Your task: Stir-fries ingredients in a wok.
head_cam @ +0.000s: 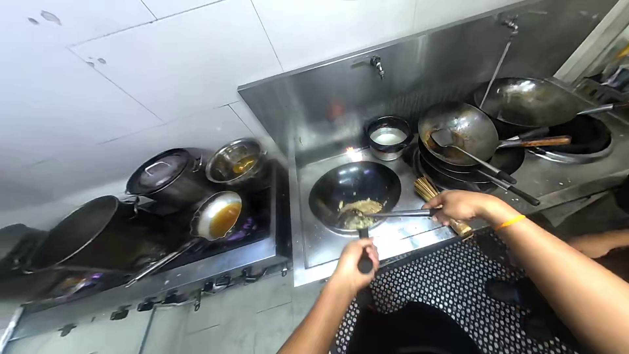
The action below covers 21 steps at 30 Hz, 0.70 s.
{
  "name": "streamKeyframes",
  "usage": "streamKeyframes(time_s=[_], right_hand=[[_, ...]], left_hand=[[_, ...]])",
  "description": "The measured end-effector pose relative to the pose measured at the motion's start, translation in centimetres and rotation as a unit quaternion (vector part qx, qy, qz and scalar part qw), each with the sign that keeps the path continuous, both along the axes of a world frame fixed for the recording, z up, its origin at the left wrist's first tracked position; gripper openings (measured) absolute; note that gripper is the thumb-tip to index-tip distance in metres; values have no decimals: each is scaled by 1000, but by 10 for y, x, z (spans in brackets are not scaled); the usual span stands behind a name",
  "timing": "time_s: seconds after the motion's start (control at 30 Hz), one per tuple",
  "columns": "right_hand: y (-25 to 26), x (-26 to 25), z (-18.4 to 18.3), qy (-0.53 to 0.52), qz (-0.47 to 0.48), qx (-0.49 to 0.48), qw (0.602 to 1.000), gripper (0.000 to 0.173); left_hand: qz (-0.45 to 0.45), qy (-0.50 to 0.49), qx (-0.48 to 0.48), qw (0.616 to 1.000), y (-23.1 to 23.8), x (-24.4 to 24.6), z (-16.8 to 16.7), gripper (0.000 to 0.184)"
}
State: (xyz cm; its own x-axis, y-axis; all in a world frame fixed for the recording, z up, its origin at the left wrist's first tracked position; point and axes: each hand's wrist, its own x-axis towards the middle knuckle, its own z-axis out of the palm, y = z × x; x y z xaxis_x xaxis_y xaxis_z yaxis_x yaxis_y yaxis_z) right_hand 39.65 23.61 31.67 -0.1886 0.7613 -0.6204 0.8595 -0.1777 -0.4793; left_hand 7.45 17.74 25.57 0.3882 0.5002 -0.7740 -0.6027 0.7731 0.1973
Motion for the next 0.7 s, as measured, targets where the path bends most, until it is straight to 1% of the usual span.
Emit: streamKeyframes(time_s=[0.03, 0.07, 0.1, 0.13, 0.17, 0.2, 0.23, 0.27, 0.3, 0.33, 0.4, 0.43, 0.47, 0.5, 0.53, 0.57, 0.6, 0.63, 0.67, 0.7], right_hand=[[4, -8, -12, -47, 6, 40, 998, 32], [5, -17, -31, -103, 13, 80, 991, 35], [0, -25, -55, -138, 5, 129, 982, 39], [-6, -29, -74, -146, 1, 162, 976, 43], [-14, -28, -86, -138, 1, 175, 975, 48], [-21, -24, -84, -122, 8, 168, 978, 51], [-25, -18, -72, -112, 27, 152, 982, 51], [-26, -11, -55, -107, 49, 127, 985, 47], [-27, -5, -37, -102, 62, 91, 989, 42], [-26, -1, -20, -80, 61, 42, 994, 37], [-14, 2, 10, -6, 12, -65, 998, 35], [-3, 1, 16, 9, -9, -82, 997, 37], [6, -1, 11, 9, -17, -67, 998, 37], [12, -6, -3, -18, -15, -25, 999, 36], [13, -15, -22, -73, -11, 36, 997, 34], [12, -24, -44, -130, -10, 94, 987, 35], [7, -31, -65, -168, -14, 137, 976, 39], [0, -34, -82, -184, -17, 162, 969, 44], [-11, -35, -90, -180, -17, 170, 969, 48], [-20, -33, -89, -165, -15, 170, 971, 49]], left_hand=[[15, -13, 7, 1000, 11, 0, -20, 8], [18, -11, 19, 1000, 4, 3, -36, 7], [16, 2, 32, 999, -19, 7, -44, 4], [1, 22, 42, 999, -51, 12, -41, 3], [-22, 39, 47, 998, -85, 13, -33, 4], [-44, 59, 44, 996, -116, 12, -23, 8], [-61, 77, 28, 995, -136, 10, -11, 7], [-76, 85, 10, 993, -144, 6, 3, 5], [-85, 82, -7, 993, -142, 4, 15, 3], [-84, 73, -14, 994, -129, 4, 26, 6], [-51, 43, -14, 998, -73, 7, 31, 14], [-28, 26, -6, 999, -37, 8, 22, 13], [-5, 9, 3, 1000, -8, 7, 6, 9], [13, -4, 12, 1000, 9, 5, -13, 6], [21, -8, 21, 1000, 9, 4, -30, 4], [17, -5, 31, 999, -8, 5, -40, 2], [-1, 8, 41, 999, -35, 6, -40, 2], [-26, 24, 46, 998, -68, 7, -35, 6], [-49, 43, 46, 997, -99, 5, -30, 14], [-62, 67, 34, 995, -120, 4, -22, 18]])
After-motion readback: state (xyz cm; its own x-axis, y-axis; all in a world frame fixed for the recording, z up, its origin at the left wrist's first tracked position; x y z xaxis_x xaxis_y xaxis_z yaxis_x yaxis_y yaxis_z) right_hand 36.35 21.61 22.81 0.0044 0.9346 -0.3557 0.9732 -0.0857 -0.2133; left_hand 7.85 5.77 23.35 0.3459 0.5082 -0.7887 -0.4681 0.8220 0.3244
